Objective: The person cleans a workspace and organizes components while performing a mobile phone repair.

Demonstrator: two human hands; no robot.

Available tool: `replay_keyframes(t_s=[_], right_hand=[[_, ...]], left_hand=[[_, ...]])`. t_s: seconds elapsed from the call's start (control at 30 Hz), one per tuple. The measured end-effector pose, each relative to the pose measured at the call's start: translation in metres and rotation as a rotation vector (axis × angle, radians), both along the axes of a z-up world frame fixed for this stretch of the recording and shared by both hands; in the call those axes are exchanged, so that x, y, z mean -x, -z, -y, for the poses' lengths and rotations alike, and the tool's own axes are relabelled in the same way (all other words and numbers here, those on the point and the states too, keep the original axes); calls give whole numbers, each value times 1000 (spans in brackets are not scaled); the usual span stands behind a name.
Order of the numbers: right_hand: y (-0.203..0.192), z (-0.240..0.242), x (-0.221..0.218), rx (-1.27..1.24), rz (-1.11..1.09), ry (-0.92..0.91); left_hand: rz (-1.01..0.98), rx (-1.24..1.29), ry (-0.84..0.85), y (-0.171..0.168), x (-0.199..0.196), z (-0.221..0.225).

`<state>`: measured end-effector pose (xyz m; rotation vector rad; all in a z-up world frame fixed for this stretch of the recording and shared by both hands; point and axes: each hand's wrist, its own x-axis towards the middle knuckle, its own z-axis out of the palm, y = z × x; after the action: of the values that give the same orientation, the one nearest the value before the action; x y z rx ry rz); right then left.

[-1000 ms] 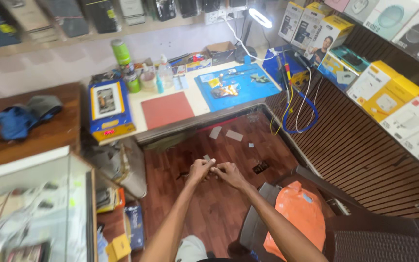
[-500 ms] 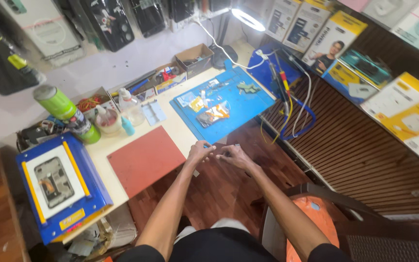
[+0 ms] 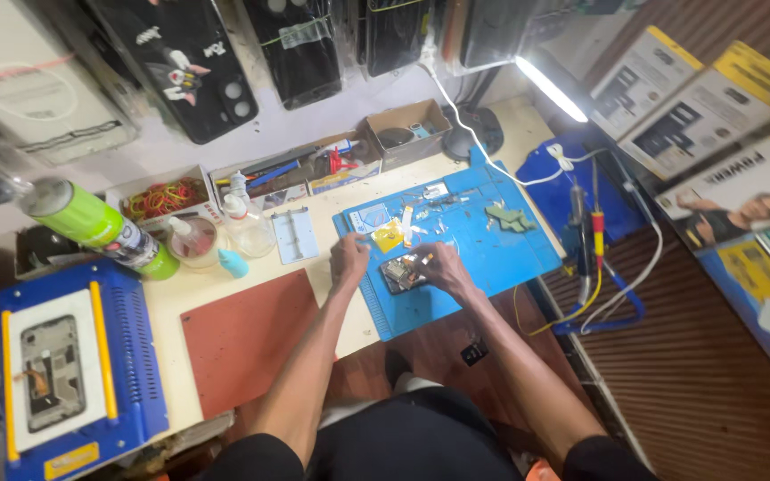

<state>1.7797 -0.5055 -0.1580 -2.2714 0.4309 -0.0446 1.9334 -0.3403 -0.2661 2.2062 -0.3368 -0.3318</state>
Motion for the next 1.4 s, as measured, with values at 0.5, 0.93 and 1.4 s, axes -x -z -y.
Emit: replay_keyframes(t_s=[0.5,0.93,1.4], right_hand=[[21,71,-94,145,53,-202],[61,199,-97,-47,-200,-93],[27,108,-91,286,170,-630]], left_hand=[[361,-47,136,-64,-17,46],[425,-165,297,-63,-22,62],[-650,580,191,-18,-44,48]])
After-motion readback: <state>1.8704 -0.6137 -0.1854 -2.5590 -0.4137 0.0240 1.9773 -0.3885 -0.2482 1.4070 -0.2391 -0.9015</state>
